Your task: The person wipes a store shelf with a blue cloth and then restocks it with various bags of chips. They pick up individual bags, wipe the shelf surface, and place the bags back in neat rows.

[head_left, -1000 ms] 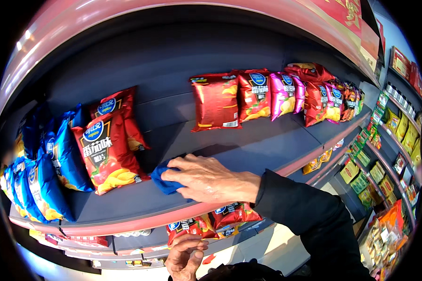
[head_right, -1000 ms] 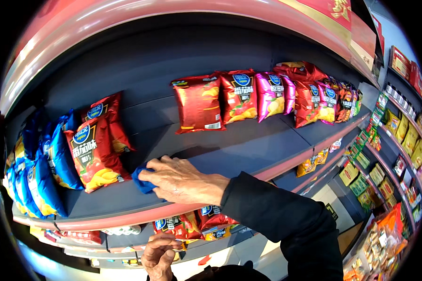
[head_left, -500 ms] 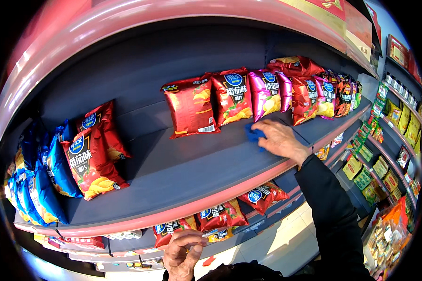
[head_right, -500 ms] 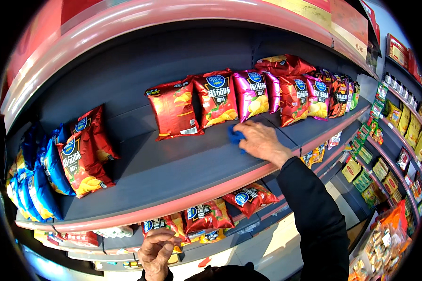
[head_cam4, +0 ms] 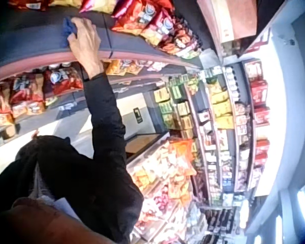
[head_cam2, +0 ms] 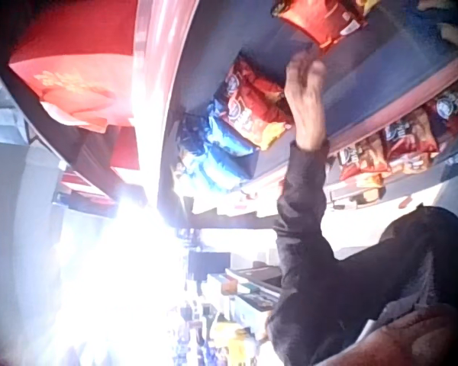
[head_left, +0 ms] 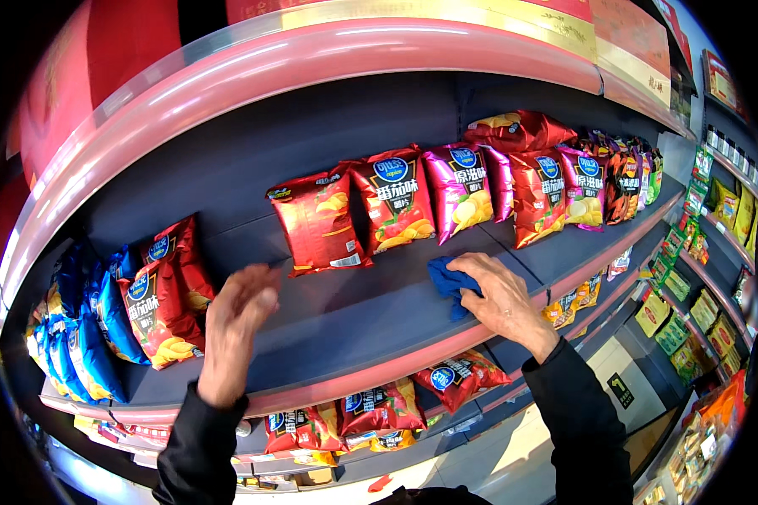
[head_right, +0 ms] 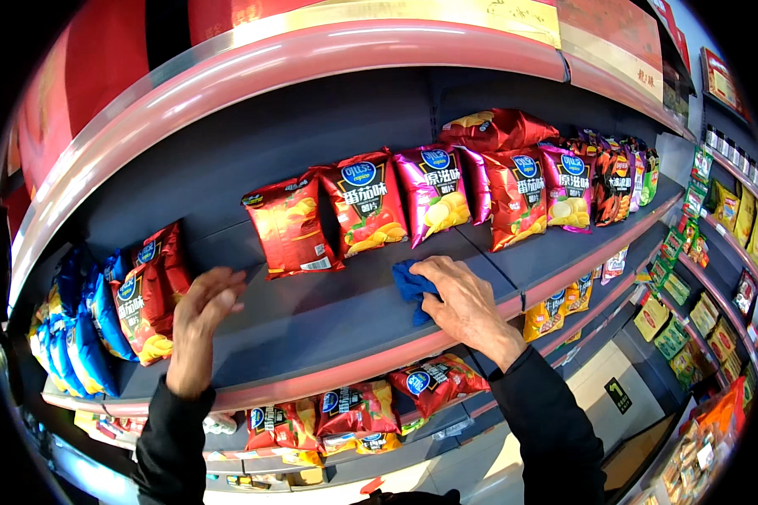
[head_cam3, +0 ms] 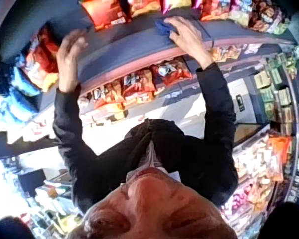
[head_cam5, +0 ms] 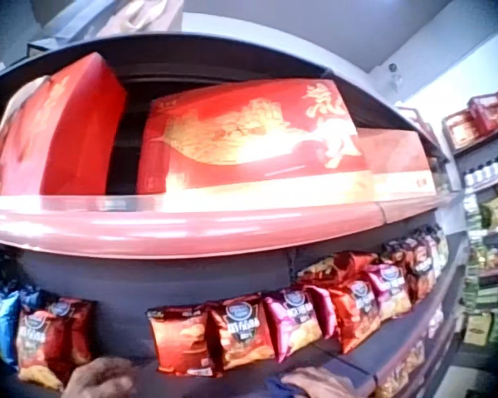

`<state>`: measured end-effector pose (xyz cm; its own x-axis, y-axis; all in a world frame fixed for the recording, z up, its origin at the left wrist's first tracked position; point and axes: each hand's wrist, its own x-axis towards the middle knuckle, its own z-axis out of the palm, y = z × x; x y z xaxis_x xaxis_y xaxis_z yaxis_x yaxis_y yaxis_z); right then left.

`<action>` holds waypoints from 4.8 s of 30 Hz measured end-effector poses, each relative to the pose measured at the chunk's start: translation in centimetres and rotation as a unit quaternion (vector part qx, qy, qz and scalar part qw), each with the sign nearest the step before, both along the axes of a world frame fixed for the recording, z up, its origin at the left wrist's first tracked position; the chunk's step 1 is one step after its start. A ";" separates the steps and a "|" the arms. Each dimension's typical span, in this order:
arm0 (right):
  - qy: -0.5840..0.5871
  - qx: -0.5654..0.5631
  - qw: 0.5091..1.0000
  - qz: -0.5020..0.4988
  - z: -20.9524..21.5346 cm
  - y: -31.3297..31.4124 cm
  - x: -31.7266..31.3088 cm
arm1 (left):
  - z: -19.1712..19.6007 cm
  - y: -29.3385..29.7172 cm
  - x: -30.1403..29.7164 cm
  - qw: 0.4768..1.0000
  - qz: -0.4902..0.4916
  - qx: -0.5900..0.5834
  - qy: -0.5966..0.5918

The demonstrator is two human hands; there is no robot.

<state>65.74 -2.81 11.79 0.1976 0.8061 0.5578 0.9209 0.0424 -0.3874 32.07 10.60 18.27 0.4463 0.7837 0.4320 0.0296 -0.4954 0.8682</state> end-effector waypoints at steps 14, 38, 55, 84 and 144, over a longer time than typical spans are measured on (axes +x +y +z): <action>-0.011 0.088 0.996 0.000 -1.8 1.0 0.4 | -1.2 13.2 8.0 0.989 -0.049 -0.130 0.051; -0.034 0.117 0.993 0.003 -2.0 1.3 0.4 | -0.6 9.6 8.0 0.990 -0.012 -0.111 -0.085; -0.002 0.105 0.994 0.005 -1.9 1.2 0.3 | -13.7 -16.3 -13.0 0.923 0.025 -0.186 -0.335; 0.094 0.165 0.981 0.047 -1.7 0.6 1.1 | -28.9 -6.6 -2.5 0.832 0.125 -0.427 -0.330; 0.467 -0.111 0.866 0.138 1.5 -15.4 -3.0 | -22.0 -13.6 -8.3 0.840 -0.110 -0.480 -0.229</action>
<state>62.74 -18.17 13.24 0.2614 0.9616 0.0831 0.1685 0.0393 -0.9849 23.78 -3.04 -3.71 0.5850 0.7893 -0.1864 -0.4168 0.4897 0.7658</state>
